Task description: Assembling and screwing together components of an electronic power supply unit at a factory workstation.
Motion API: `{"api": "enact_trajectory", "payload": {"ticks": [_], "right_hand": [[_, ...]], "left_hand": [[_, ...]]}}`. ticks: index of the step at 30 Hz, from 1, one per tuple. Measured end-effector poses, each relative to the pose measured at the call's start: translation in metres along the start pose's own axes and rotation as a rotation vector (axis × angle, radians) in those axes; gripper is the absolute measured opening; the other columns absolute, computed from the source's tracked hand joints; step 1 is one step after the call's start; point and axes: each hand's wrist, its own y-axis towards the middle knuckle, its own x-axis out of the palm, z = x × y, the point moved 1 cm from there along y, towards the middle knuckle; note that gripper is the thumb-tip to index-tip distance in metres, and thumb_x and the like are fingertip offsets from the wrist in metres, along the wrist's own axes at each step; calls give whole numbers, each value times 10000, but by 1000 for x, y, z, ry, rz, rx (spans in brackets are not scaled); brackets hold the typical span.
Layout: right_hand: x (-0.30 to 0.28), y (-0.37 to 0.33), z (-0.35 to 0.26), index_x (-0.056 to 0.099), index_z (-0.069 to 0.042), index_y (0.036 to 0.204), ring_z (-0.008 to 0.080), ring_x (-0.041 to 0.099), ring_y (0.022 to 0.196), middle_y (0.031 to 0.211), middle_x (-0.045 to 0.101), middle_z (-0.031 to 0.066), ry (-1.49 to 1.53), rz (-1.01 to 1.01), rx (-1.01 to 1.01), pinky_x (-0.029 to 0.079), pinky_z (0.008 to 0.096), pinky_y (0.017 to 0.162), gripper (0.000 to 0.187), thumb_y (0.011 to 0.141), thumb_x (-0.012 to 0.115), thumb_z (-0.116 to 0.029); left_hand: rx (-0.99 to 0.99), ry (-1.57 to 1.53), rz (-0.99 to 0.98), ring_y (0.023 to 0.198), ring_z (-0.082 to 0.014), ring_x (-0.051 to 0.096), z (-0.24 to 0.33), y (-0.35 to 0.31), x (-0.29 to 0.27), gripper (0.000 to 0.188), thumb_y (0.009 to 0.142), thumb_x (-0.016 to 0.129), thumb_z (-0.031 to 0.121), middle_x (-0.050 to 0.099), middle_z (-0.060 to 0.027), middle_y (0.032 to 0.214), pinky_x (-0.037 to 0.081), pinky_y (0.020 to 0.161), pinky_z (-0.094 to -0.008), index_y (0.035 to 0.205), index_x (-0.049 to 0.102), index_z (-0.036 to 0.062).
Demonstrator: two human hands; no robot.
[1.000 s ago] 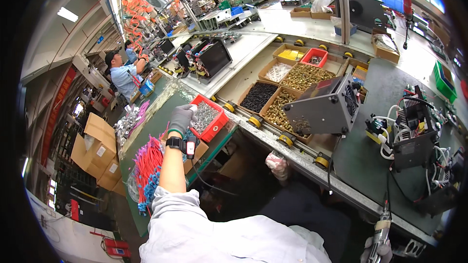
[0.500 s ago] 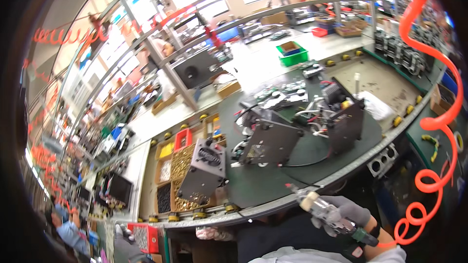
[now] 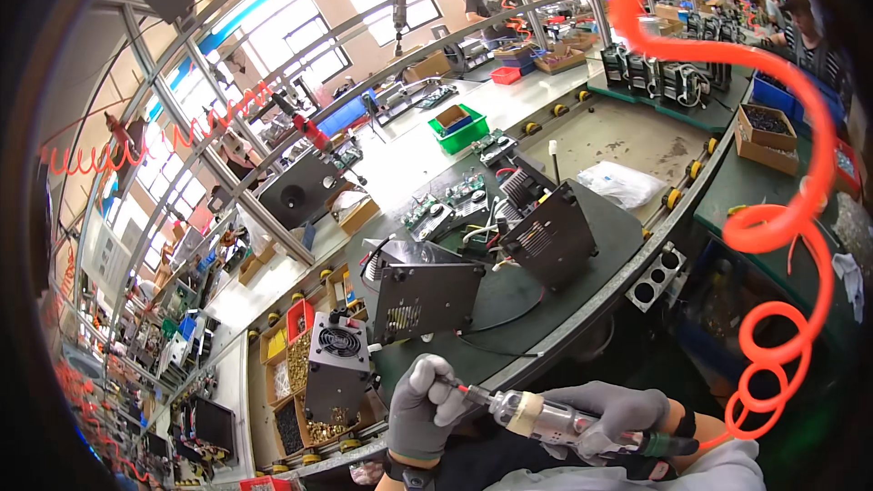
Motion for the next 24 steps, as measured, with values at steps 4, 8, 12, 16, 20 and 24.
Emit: {"api": "enact_trajectory", "payload": {"ticks": [4, 8, 12, 16, 20, 24], "right_hand": [[-19, -19, 6, 473, 35, 1388, 136, 623, 816, 998, 635, 114, 37, 21, -48, 515, 251, 657, 785, 675, 742, -154], [-32, -34, 4, 466, 33, 1397, 140, 643, 699, 998, 638, 118, 166, 57, -97, 530, 259, 593, 787, 672, 728, -129], [-45, -47, -7, 483, 40, 1379, 149, 645, 677, 987, 642, 127, -30, 215, -46, 527, 264, 578, 799, 626, 721, -79], [-60, -60, -7, 517, 57, 1335, 176, 650, 688, 920, 649, 126, 9, 331, -153, 532, 278, 584, 780, 616, 734, -154], [-94, -68, 4, 514, 32, 1182, 197, 607, 535, 741, 561, 70, 195, 544, -429, 504, 302, 399, 649, 576, 717, -78], [-127, -79, 12, 512, 45, 1261, 174, 608, 457, 770, 616, 111, 96, 651, -402, 510, 267, 405, 713, 663, 744, -268]], "left_hand": [[-27, 83, 50, 493, -122, 418, -12, 18, 18, 293, 1046, 552, 297, 498, -19, 694, 337, 474, -264, 1047, 602, 8], [-39, 283, 197, 558, -170, 559, -22, 36, 40, 260, 1022, 591, 220, 630, -61, 752, 427, 519, -256, 1097, 627, -27], [-74, 373, 273, 605, -137, 605, -41, 60, 61, 233, 1005, 596, 194, 654, -67, 773, 476, 557, -248, 1076, 624, -26], [-124, 550, 117, 672, -129, 616, -53, 83, 72, 236, 977, 634, 202, 648, -62, 816, 492, 604, -254, 1098, 632, 0], [681, 1228, 116, 862, -121, 575, -46, 115, 75, 439, 865, 759, 140, 598, -37, 989, 493, 785, -266, 1258, 599, 25], [753, 1128, 268, 959, -138, 513, -40, 144, 74, 721, 785, 822, 96, 516, -10, 1114, 462, 892, -281, 1425, 495, 34]]}}
